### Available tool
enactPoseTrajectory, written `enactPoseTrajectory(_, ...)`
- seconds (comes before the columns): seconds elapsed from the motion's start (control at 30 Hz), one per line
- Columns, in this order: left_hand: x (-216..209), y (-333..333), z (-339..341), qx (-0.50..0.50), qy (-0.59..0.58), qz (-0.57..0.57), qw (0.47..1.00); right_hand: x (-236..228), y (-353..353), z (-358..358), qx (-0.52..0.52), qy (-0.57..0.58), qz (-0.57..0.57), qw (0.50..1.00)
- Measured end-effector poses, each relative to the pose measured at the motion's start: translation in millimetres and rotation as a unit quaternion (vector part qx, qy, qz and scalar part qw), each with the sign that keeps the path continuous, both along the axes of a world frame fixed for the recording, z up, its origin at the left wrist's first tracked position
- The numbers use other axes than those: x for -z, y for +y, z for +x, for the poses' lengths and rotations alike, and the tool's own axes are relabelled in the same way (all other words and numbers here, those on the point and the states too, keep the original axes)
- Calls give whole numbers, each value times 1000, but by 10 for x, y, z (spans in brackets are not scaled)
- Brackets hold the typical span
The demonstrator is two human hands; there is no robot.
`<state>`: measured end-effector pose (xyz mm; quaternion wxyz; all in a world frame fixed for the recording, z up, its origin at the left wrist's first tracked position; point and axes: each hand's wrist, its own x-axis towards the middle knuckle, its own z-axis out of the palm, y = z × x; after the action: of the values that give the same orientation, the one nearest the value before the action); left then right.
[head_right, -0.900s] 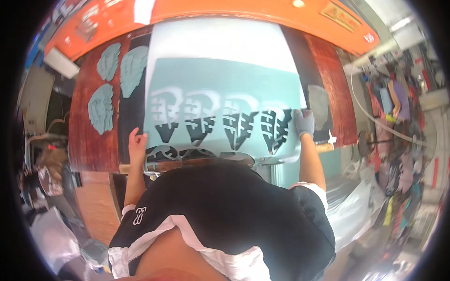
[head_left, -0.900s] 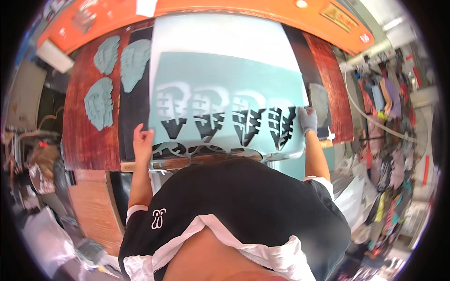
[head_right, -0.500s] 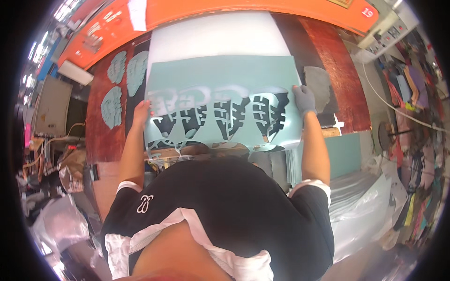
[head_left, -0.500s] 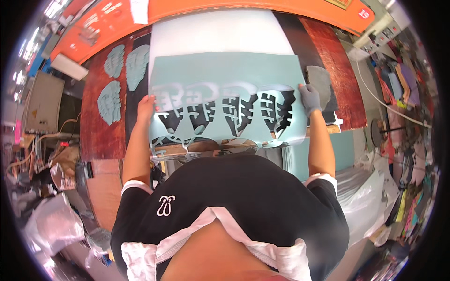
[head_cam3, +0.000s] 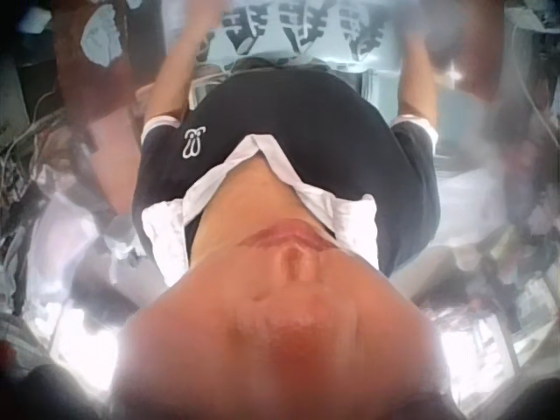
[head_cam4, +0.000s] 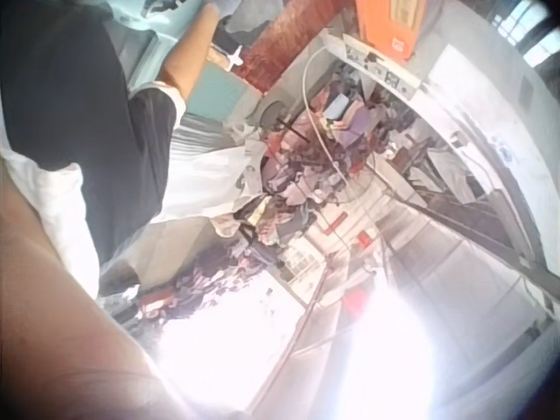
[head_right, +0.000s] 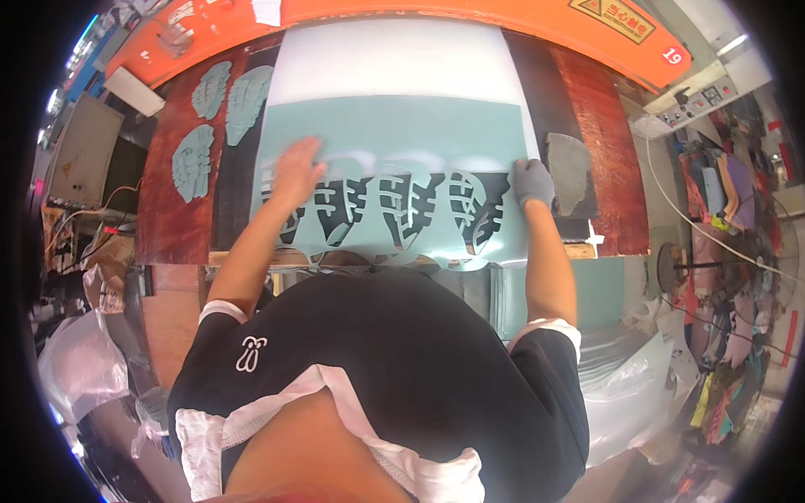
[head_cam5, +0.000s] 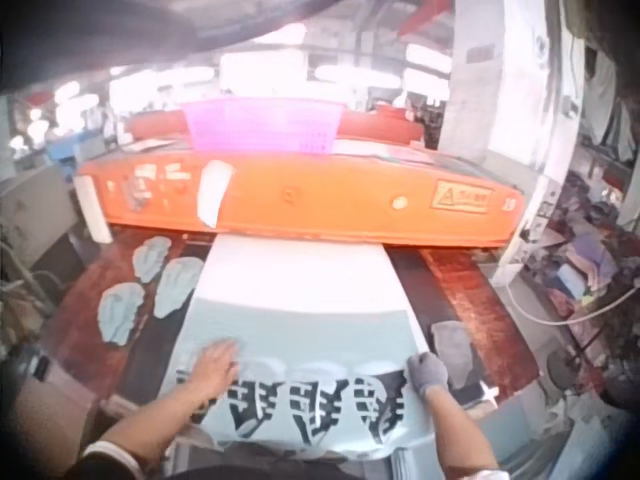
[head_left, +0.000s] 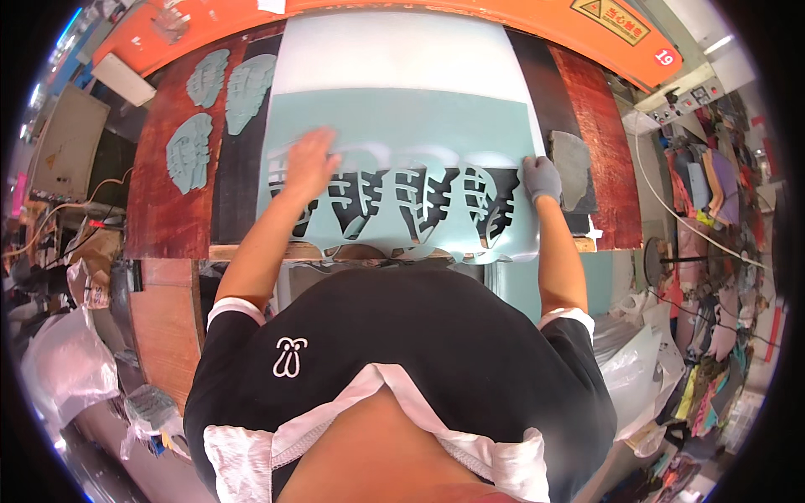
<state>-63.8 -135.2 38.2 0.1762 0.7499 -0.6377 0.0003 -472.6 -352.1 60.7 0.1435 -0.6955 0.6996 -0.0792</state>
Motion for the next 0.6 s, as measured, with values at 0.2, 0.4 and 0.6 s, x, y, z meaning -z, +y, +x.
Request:
enactPoseTrajectory(0.2,111,-498,-532,91,25,50,994,-97,-38,-198,15,21,-19,999)
enactPoseTrajectory(0.4,230,-495,-478,104,12,2,994,-85,-296,-781,51,71,-98,991)
enactPoseTrajectory(0.6,228,-524,-498,92,15,-31,995,-7,-822,-756,48,114,1,992)
